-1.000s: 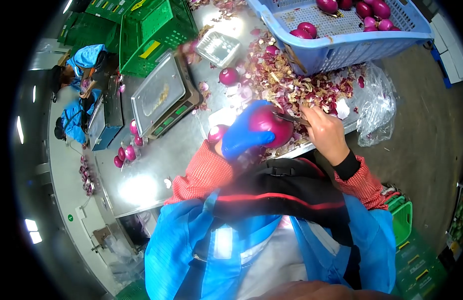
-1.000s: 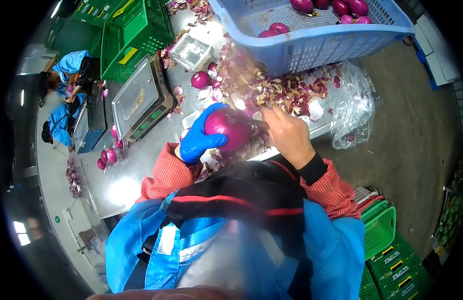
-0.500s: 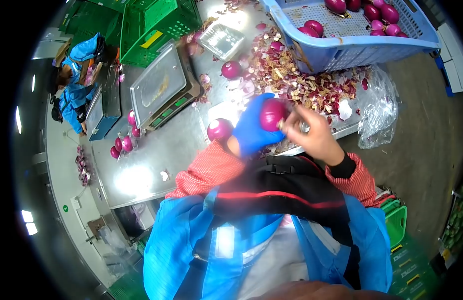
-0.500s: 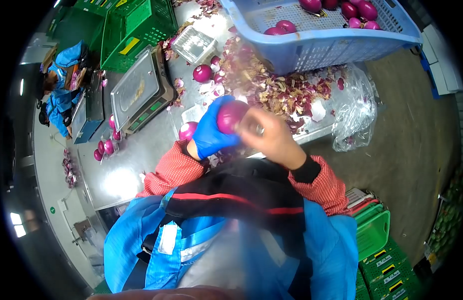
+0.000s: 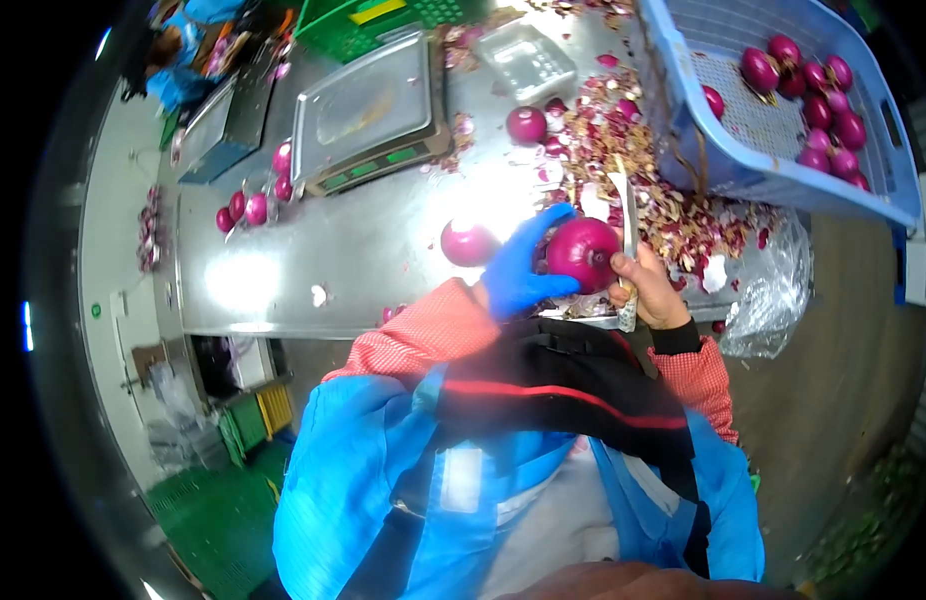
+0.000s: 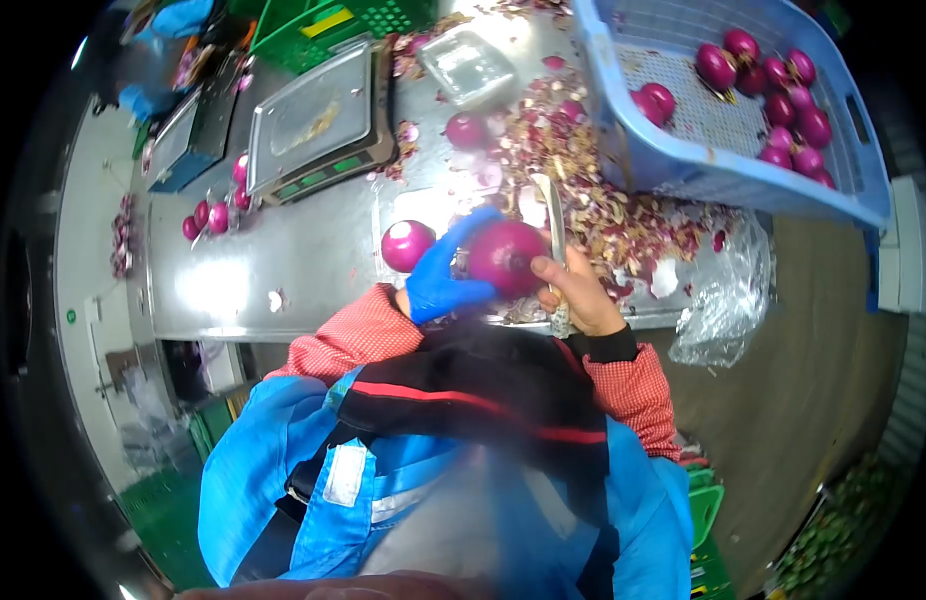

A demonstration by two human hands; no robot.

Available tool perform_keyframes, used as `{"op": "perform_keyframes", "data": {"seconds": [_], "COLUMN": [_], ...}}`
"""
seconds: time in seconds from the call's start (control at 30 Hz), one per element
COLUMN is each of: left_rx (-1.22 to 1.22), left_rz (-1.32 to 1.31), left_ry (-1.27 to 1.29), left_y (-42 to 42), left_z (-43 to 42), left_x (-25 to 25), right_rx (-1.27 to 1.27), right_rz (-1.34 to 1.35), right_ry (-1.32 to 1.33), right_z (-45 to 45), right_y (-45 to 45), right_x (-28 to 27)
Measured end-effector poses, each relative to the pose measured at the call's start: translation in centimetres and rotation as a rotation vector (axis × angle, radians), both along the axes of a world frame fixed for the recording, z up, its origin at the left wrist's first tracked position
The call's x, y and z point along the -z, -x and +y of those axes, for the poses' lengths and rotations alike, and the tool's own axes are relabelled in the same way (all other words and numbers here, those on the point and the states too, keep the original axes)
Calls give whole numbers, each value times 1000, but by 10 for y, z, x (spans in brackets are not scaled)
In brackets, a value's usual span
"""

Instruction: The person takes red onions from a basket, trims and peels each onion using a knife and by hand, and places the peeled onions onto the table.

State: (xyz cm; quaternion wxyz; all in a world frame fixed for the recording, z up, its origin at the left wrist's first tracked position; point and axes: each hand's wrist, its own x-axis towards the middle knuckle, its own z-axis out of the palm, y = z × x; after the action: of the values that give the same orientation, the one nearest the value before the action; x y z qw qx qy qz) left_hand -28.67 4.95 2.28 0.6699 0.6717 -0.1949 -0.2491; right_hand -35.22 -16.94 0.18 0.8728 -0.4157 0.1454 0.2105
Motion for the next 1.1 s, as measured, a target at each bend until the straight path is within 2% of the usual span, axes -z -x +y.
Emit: {"op": "perform_keyframes", "data": {"seconds": [0.13,0.17,0.2,0.23,0.33,0.4,0.47,0.53,0.57,0.6,0.63,0.7,0.73,0.77,0.83,0.87,0.9,0.93,1.03,1.07,1.1], "left_rx": [-261,-284,-270,-223,-94,-62,-78,-88,-90,-100,-110,-318,-404,-513,-636,-669,-668,-653,-417,-371,-454], "left_rz": [-140,-161,-143,-177,-331,-343,-444,-502,-561,-553,-545,-491,-241,-2,535,522,407,252,-323,-271,-187], "left_ry": [-657,-812,-903,-954,-1091,-908,-767,-575,-539,-565,-591,-789,-749,-702,-433,-408,-442,-505,-874,-965,-951], "left_y": [-23,-31,-35,-38,-43,-34,-21,-13,-8,-4,-1,14,17,21,19,16,14,10,3,-3,-5], "left_z": [58,69,80,86,94,101,106,118,122,124,126,126,126,126,122,122,125,131,169,184,203], "left_x": [-11,-13,-1,10,32,39,38,69,82,73,63,49,48,48,53,61,72,82,104,100,104], "right_rx": [-122,-117,-107,-131,-163,-234,-207,-405,-438,-470,-434,-296,-187,-202,-391,-515,-429,-349,-451,-484,-473], "right_rz": [-81,-199,-320,-337,-518,-575,-812,-850,-873,-901,-912,-848,-839,-769,-697,-695,-756,-819,-657,-597,-613], "right_ry": [301,419,534,529,788,1007,1206,1429,1468,1507,1496,1473,1478,1502,1594,1597,1569,1535,1367,1287,1192], "right_z": [18,25,35,41,61,77,96,111,113,116,114,106,102,97,97,97,98,101,117,128,137], "right_y": [-28,-38,-49,-59,-86,-101,-115,-123,-123,-124,-123,-123,-124,-124,-126,-129,-130,-129,-134,-135,-136], "right_x": [1,2,-2,-5,-5,-13,0,5,9,13,13,23,31,35,47,60,66,63,47,39,55]}}
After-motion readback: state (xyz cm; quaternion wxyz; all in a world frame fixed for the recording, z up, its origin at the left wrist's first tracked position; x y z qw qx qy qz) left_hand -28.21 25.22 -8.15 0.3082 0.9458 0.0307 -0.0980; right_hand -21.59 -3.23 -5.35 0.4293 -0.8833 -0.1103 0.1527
